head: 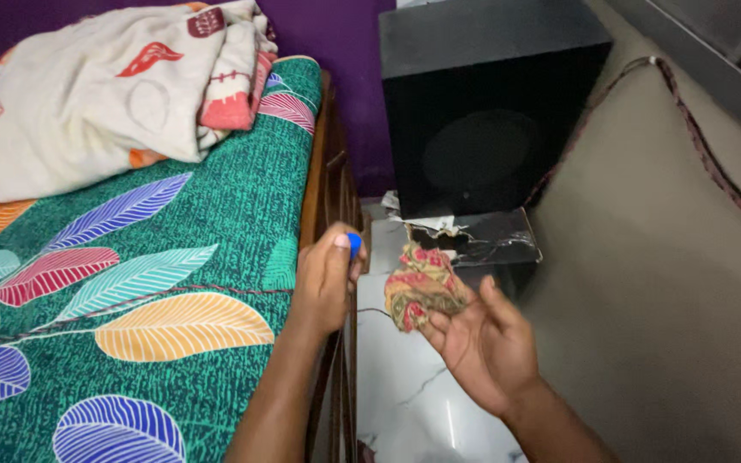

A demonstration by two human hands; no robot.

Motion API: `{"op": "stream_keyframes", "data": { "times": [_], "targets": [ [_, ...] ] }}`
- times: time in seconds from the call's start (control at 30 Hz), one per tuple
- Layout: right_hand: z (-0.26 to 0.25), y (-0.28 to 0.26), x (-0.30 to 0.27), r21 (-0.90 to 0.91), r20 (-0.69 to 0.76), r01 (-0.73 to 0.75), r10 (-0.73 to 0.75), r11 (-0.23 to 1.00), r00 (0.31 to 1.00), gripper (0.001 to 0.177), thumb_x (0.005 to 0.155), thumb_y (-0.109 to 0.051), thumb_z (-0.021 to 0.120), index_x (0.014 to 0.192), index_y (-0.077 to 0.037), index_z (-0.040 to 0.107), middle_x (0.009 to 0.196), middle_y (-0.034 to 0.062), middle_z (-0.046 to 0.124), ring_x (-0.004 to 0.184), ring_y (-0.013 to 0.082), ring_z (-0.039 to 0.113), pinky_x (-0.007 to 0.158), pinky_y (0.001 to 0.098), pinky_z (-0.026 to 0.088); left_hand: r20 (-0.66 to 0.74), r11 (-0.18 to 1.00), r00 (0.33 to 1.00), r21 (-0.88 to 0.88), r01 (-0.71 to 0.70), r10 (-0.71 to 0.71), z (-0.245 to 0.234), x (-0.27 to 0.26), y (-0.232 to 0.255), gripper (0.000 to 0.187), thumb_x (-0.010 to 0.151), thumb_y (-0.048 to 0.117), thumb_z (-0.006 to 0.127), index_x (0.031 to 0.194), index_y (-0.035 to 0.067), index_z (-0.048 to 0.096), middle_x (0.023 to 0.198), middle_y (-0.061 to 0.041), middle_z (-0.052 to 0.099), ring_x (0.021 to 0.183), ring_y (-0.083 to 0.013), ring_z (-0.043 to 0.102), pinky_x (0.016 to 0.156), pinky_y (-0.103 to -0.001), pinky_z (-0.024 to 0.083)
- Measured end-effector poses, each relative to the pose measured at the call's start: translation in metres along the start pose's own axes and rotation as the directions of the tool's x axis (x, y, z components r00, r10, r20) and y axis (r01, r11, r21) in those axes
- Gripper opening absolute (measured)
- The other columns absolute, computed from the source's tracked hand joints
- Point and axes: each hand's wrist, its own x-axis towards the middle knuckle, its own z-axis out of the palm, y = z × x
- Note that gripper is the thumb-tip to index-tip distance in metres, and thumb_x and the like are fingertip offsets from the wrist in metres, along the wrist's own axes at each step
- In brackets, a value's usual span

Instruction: The person wipes the wooden bed frame using a cloth and a bottle of liquid. They apply liquid from the bottle to the wooden surface and use the cloth to scrub the edges and decorative carvings of the frame.

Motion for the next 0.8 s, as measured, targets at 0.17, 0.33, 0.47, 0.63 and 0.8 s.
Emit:
{"op": "stream_keyframes", "data": {
  "times": [0.17, 0.33, 0.47, 0.63, 0.8],
  "targets": [
    [0.011, -0.007, -0.01, -0.046, -0.045, 0.009, -0.011, 0.999, 0.999, 0.07, 0.103, -0.047, 0.04, 0.146, 0.008, 0.043, 0.148, 0.0246, 0.052, 0.138, 0.0367, 0.048, 0.119, 0.0482, 0.033, 0.026, 0.989, 0.989, -0.006, -0.145, 0.146, 0.001, -0.005, 0.006, 0.013, 0.096, 0.015, 0.046, 0.099, 0.004, 0.052, 0.064, -0.003, 0.053, 0.057, -0.0109, 0.049, 0.052, -0.03, 0.04],
    [0.016, -0.008, -0.019, -0.037, -0.057, 0.002, -0.004, 0.999, 0.998, 0.068, 0.103, -0.046, 0.04, 0.145, 0.007, 0.044, 0.146, 0.0249, 0.054, 0.136, 0.037, 0.05, 0.117, 0.0486, 0.034, 0.007, 0.977, 0.985, -0.132, -0.167, 0.17, 0.003, -0.004, 0.003, 0.011, 0.098, 0.011, 0.047, 0.095, 0.002, 0.052, 0.067, -0.002, 0.052, 0.059, -0.0094, 0.047, 0.053, -0.029, 0.04],
    [0.015, -0.012, -0.024, -0.024, -0.057, -0.01, 0.008, 1.0, 0.998, 0.065, 0.106, -0.045, 0.041, 0.145, 0.006, 0.044, 0.145, 0.0244, 0.054, 0.132, 0.0368, 0.049, 0.115, 0.0496, 0.034, 0.031, 0.98, 0.998, -0.194, -0.051, 0.058, 0.006, -0.004, 0.01, 0.014, 0.098, 0.014, 0.047, 0.09, 0.003, 0.051, 0.062, -0.001, 0.05, 0.053, -0.0079, 0.044, 0.047, -0.028, 0.036],
    [0.022, -0.012, -0.03, -0.092, -0.114, -0.02, 0.01, 0.996, 0.993, 0.066, 0.102, -0.047, 0.04, 0.143, 0.005, 0.046, 0.143, 0.0223, 0.057, 0.134, 0.0356, 0.052, 0.116, 0.0486, 0.036, 0.075, 0.996, 0.996, -0.075, -0.048, 0.054, 0.009, -0.008, 0.017, 0.025, 0.101, 0.021, 0.045, 0.085, 0.004, 0.053, 0.058, 0.0, 0.05, 0.051, -0.008, 0.044, 0.047, -0.028, 0.036],
    [0.022, -0.013, -0.032, -0.098, -0.079, -0.018, 0.01, 0.995, 0.997, 0.07, 0.103, -0.048, 0.039, 0.146, 0.007, 0.043, 0.145, 0.0238, 0.054, 0.136, 0.0363, 0.049, 0.118, 0.0483, 0.035, 0.115, 0.997, 0.991, -0.025, -0.072, 0.075, 0.011, -0.007, 0.022, 0.045, 0.107, 0.032, 0.038, 0.077, 0.002, 0.054, 0.057, -0.007, 0.05, 0.05, -0.016, 0.045, 0.05, -0.035, 0.037]
  ]
}}
